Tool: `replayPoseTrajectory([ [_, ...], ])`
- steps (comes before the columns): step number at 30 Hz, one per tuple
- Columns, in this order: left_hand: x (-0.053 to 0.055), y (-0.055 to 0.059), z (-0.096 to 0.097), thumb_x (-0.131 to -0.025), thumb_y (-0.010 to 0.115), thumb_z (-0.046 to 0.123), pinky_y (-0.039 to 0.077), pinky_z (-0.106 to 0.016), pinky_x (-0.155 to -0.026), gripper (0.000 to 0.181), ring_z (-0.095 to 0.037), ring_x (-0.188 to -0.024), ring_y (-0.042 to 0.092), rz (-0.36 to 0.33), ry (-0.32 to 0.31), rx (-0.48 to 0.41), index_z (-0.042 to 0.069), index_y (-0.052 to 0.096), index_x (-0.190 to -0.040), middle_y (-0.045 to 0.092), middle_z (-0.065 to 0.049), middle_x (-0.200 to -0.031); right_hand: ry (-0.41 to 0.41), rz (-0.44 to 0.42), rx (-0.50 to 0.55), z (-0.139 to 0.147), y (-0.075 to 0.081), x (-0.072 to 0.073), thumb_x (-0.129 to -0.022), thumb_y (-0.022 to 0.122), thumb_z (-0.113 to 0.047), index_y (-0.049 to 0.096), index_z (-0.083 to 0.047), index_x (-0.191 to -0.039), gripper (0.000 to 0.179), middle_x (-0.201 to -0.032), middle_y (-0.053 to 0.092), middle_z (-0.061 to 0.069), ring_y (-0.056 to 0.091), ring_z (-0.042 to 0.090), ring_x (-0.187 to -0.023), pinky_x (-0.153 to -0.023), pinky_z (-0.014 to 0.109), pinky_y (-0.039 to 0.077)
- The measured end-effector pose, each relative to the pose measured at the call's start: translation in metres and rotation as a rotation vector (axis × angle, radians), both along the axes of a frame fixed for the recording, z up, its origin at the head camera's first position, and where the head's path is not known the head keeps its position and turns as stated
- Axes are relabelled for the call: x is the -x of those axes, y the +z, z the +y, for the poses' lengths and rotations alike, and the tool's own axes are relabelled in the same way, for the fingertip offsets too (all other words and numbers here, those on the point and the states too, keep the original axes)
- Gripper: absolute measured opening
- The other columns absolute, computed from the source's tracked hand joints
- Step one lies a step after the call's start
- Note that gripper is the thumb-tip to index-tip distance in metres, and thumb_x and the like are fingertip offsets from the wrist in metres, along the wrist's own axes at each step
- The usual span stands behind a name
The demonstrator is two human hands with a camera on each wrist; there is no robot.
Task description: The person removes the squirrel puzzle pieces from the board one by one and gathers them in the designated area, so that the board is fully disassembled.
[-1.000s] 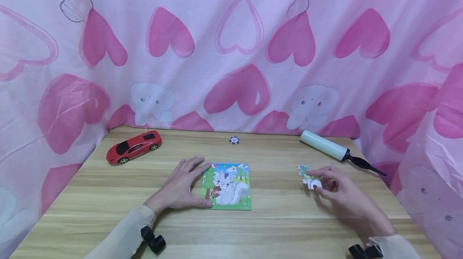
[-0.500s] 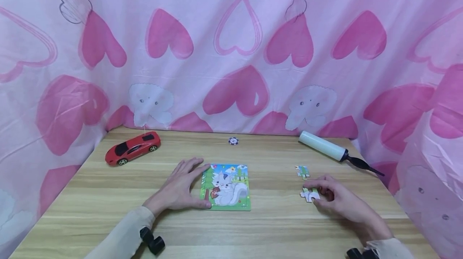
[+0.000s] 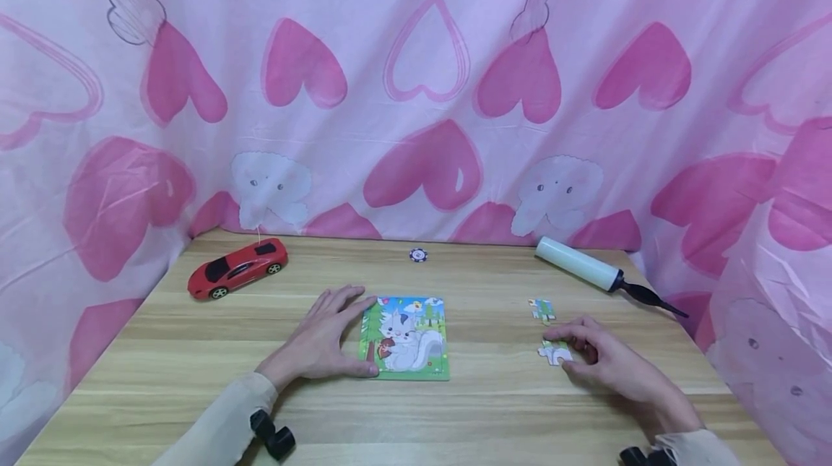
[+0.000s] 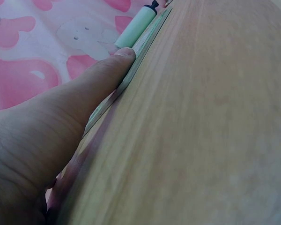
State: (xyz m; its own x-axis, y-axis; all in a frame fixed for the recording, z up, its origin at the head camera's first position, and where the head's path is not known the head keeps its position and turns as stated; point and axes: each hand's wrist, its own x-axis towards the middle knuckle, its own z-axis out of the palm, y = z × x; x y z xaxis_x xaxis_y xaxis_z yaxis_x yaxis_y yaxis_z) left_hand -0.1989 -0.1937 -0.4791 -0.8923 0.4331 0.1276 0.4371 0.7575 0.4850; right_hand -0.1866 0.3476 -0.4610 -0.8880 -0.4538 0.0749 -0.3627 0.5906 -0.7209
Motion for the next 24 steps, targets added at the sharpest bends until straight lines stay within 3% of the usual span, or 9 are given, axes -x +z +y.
replayPoseTrajectory([
  [15,0.0007,-0.0014,-0.0002,-0.070,0.083,0.091,0.009,-0.067,-0.139,0.125,-0.040,-0.165,0.028,0.011,0.000,-0.002,0.025,0.048,-0.171,0.035,-0.012,-0.178,-0.007,-0.025,-0.012,0.0009,-0.0005,0.0010,-0.098,0.086,-0.013,0.074,-0.022,-0.142,0.047,-0.119,0.058,0.009,0.049,0.017,-0.099,-0.073,0.027,0.046],
  [24,0.0007,-0.0014,0.0001,-0.070,0.083,0.092,0.008,-0.067,-0.139,0.126,-0.039,-0.166,0.028,0.000,0.006,0.008,0.026,0.047,-0.171,0.034,-0.011,-0.178,-0.016,-0.017,0.082,-0.0038,0.0071,0.0019,-0.100,0.082,-0.011,0.070,-0.011,-0.145,0.047,-0.135,0.075,0.009,0.059,0.019,-0.102,-0.081,0.025,0.053],
])
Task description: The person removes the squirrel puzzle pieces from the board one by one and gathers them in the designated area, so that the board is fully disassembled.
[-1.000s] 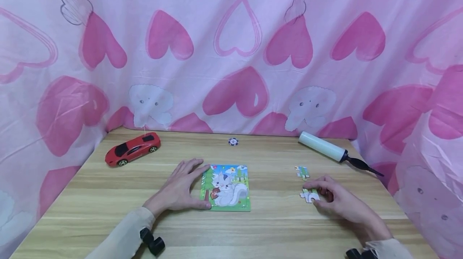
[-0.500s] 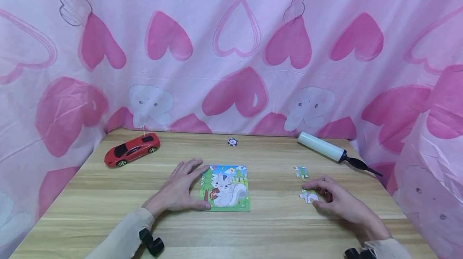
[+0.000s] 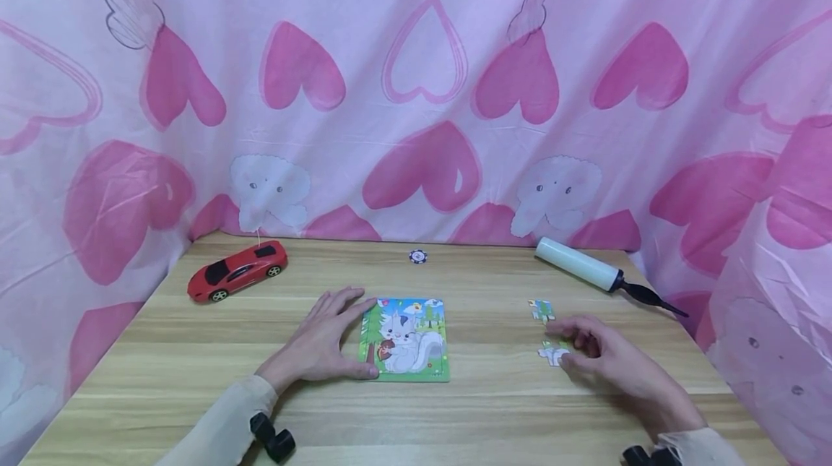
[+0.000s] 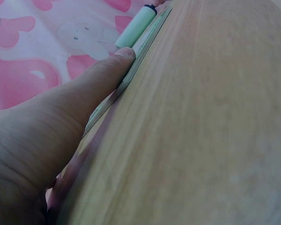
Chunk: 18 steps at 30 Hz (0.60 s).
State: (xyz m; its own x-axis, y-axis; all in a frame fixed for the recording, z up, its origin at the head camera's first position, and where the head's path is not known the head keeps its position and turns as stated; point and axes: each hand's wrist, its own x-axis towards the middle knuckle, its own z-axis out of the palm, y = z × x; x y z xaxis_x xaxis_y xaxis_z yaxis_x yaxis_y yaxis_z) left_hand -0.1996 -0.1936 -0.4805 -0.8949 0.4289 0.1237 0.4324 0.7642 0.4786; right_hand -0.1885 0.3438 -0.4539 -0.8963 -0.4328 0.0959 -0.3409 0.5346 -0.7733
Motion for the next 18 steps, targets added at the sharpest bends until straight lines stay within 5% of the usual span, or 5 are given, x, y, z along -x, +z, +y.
replayPoseTrajectory([
  [4,0.000,0.000,0.000,-0.070,0.083,0.092,0.008,-0.067,-0.139,0.126,-0.039,-0.166,0.028,-0.003,0.002,-0.001,0.025,0.047,-0.171,0.034,-0.011,-0.178,-0.030,0.068,0.002,-0.008,0.008,0.002,-0.098,0.084,-0.009,0.068,-0.009,-0.147,0.051,-0.122,0.077,0.010,0.060,0.019,-0.096,-0.077,0.024,0.053],
  [8,0.000,-0.001,0.000,-0.070,0.083,0.091,0.008,-0.067,-0.139,0.125,-0.039,-0.166,0.028,-0.004,0.004,0.000,0.026,0.048,-0.171,0.034,-0.011,-0.178,-0.023,0.160,0.017,-0.021,0.018,0.009,-0.097,0.085,-0.003,0.069,-0.007,-0.146,0.053,-0.104,0.064,0.017,0.059,0.024,-0.089,-0.070,0.023,0.054],
  [11,0.000,-0.001,0.000,-0.070,0.084,0.090,0.008,-0.067,-0.139,0.125,-0.039,-0.165,0.028,-0.006,0.003,-0.003,0.026,0.048,-0.171,0.035,-0.011,-0.178,-0.020,0.175,0.056,-0.034,0.024,0.016,-0.097,0.085,-0.001,0.069,-0.010,-0.146,0.052,-0.105,0.063,0.022,0.061,0.027,-0.090,-0.070,0.023,0.057],
  [18,0.001,0.000,0.000,-0.070,0.084,0.090,0.009,-0.068,-0.139,0.125,-0.039,-0.165,0.028,-0.010,-0.001,-0.008,0.025,0.048,-0.171,0.035,-0.010,-0.178,-0.028,0.225,0.124,-0.073,0.030,0.026,-0.096,0.087,-0.004,0.068,-0.011,-0.149,0.056,-0.111,0.064,0.005,0.060,0.019,-0.093,-0.071,0.022,0.057],
])
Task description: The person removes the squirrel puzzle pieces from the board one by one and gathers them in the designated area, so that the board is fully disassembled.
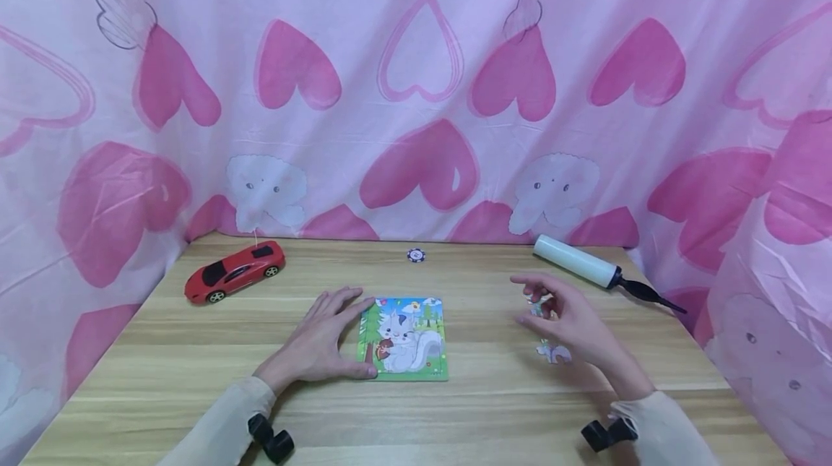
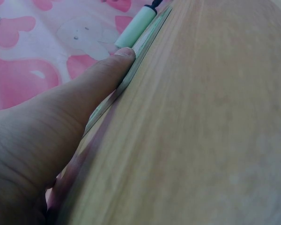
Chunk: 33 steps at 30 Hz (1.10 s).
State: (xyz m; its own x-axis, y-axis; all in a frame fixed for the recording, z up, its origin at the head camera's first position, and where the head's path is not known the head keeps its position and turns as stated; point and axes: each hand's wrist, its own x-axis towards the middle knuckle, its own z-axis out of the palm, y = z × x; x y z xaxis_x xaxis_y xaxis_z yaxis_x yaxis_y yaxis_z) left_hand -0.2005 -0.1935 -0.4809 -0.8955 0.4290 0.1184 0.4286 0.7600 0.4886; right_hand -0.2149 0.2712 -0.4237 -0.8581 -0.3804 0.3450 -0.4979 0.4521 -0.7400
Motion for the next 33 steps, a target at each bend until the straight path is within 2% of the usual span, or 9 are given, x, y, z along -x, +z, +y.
replayPoseTrajectory([
  [6,0.000,0.001,-0.001,-0.071,0.084,0.090,0.009,-0.069,-0.139,0.124,-0.039,-0.165,0.028,0.000,-0.001,-0.003,0.025,0.048,-0.171,0.035,-0.011,-0.178,-0.010,-0.027,-0.038,-0.037,0.005,0.005,-0.094,0.093,-0.017,0.069,-0.018,-0.150,0.061,-0.117,0.066,0.002,0.059,0.019,-0.104,-0.079,0.027,0.060],
  [11,0.001,0.000,0.000,-0.070,0.083,0.091,0.009,-0.069,-0.139,0.124,-0.039,-0.165,0.028,0.006,-0.001,0.006,0.026,0.048,-0.170,0.035,-0.010,-0.178,0.007,-0.083,-0.021,-0.063,0.004,0.004,-0.093,0.094,-0.022,0.068,-0.021,-0.150,0.063,-0.119,0.065,0.003,0.059,0.033,-0.109,-0.082,0.028,0.059],
  [15,0.000,0.000,0.000,-0.071,0.084,0.090,0.009,-0.069,-0.139,0.124,-0.040,-0.165,0.028,0.006,-0.002,0.005,0.025,0.048,-0.171,0.035,-0.011,-0.178,0.023,-0.113,-0.008,-0.077,-0.001,0.001,-0.092,0.095,-0.020,0.068,-0.019,-0.150,0.064,-0.122,0.064,0.012,0.058,0.043,-0.111,-0.083,0.032,0.060],
  [19,0.000,0.001,0.000,-0.071,0.084,0.089,0.009,-0.069,-0.139,0.124,-0.040,-0.166,0.028,0.003,-0.004,0.001,0.025,0.048,-0.171,0.035,-0.011,-0.178,0.004,-0.191,-0.017,-0.089,-0.011,-0.004,-0.091,0.095,-0.023,0.069,-0.024,-0.148,0.063,-0.126,0.065,0.015,0.060,0.039,-0.113,-0.086,0.033,0.059],
  [22,0.000,0.001,-0.001,-0.071,0.085,0.089,0.009,-0.069,-0.139,0.124,-0.040,-0.166,0.028,0.001,-0.005,0.000,0.025,0.048,-0.171,0.035,-0.011,-0.178,0.009,-0.227,-0.023,-0.097,-0.019,-0.006,-0.091,0.096,-0.027,0.069,-0.025,-0.148,0.063,-0.129,0.067,0.011,0.060,0.033,-0.115,-0.090,0.031,0.057],
  [28,0.000,-0.001,-0.002,-0.071,0.083,0.090,0.009,-0.068,-0.139,0.125,-0.040,-0.166,0.028,0.007,-0.005,0.009,0.026,0.047,-0.171,0.035,-0.011,-0.178,0.132,-0.244,-0.023,-0.107,-0.034,-0.009,-0.092,0.095,-0.029,0.067,-0.014,-0.150,0.066,-0.126,0.066,0.010,0.060,0.030,-0.109,-0.084,0.027,0.055],
  [33,0.001,-0.001,-0.001,-0.071,0.083,0.091,0.008,-0.068,-0.139,0.125,-0.040,-0.166,0.027,0.006,-0.006,0.011,0.026,0.046,-0.171,0.034,-0.011,-0.179,0.158,-0.242,-0.063,-0.112,-0.043,-0.012,-0.093,0.093,-0.036,0.069,-0.018,-0.149,0.063,-0.124,0.065,0.004,0.060,0.024,-0.110,-0.089,0.026,0.055],
])
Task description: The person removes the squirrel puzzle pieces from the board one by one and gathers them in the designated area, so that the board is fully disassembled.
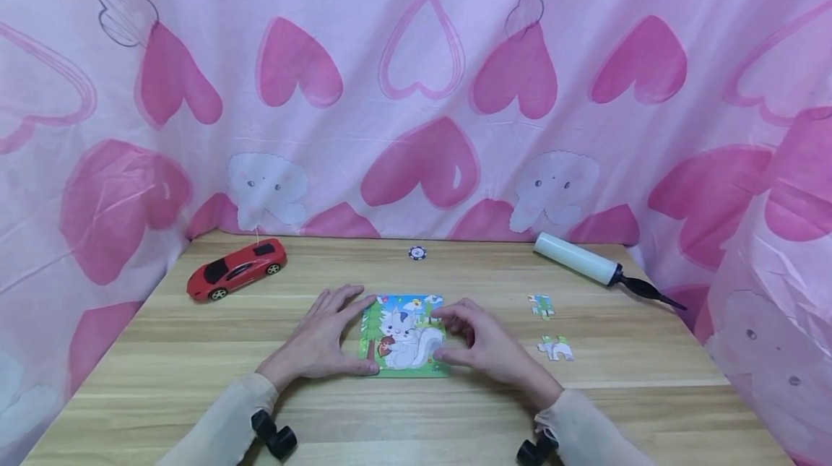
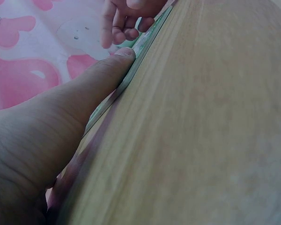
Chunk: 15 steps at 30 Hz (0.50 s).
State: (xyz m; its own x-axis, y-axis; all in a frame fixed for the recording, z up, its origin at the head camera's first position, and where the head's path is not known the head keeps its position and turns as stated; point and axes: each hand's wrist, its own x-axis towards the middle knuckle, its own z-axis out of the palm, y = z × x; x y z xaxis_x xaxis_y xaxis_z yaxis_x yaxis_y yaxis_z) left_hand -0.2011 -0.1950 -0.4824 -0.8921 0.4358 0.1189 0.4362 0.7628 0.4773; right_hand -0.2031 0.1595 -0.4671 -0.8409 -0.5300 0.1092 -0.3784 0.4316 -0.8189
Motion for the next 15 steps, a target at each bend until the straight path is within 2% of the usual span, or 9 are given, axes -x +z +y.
replayPoseTrajectory([
  [7,0.0002,0.0014,0.0006,-0.071,0.084,0.089,0.007,-0.068,-0.139,0.124,-0.041,-0.167,0.026,-0.012,0.002,-0.002,0.026,0.046,-0.172,0.033,-0.012,-0.179,-0.001,0.000,-0.062,-0.0033,-0.0050,-0.0032,-0.090,0.095,-0.042,0.073,-0.028,-0.143,0.059,-0.124,0.062,-0.003,0.057,0.018,-0.113,-0.093,0.026,0.054],
  [15,-0.0003,0.0011,0.0000,-0.071,0.084,0.089,0.006,-0.068,-0.139,0.125,-0.041,-0.167,0.026,-0.004,-0.002,-0.002,0.026,0.046,-0.172,0.033,-0.012,-0.179,0.006,0.009,-0.111,-0.0051,-0.0055,-0.0056,-0.092,0.094,-0.039,0.077,-0.031,-0.136,0.048,-0.127,0.056,-0.007,0.054,0.017,-0.109,-0.085,0.025,0.049],
])
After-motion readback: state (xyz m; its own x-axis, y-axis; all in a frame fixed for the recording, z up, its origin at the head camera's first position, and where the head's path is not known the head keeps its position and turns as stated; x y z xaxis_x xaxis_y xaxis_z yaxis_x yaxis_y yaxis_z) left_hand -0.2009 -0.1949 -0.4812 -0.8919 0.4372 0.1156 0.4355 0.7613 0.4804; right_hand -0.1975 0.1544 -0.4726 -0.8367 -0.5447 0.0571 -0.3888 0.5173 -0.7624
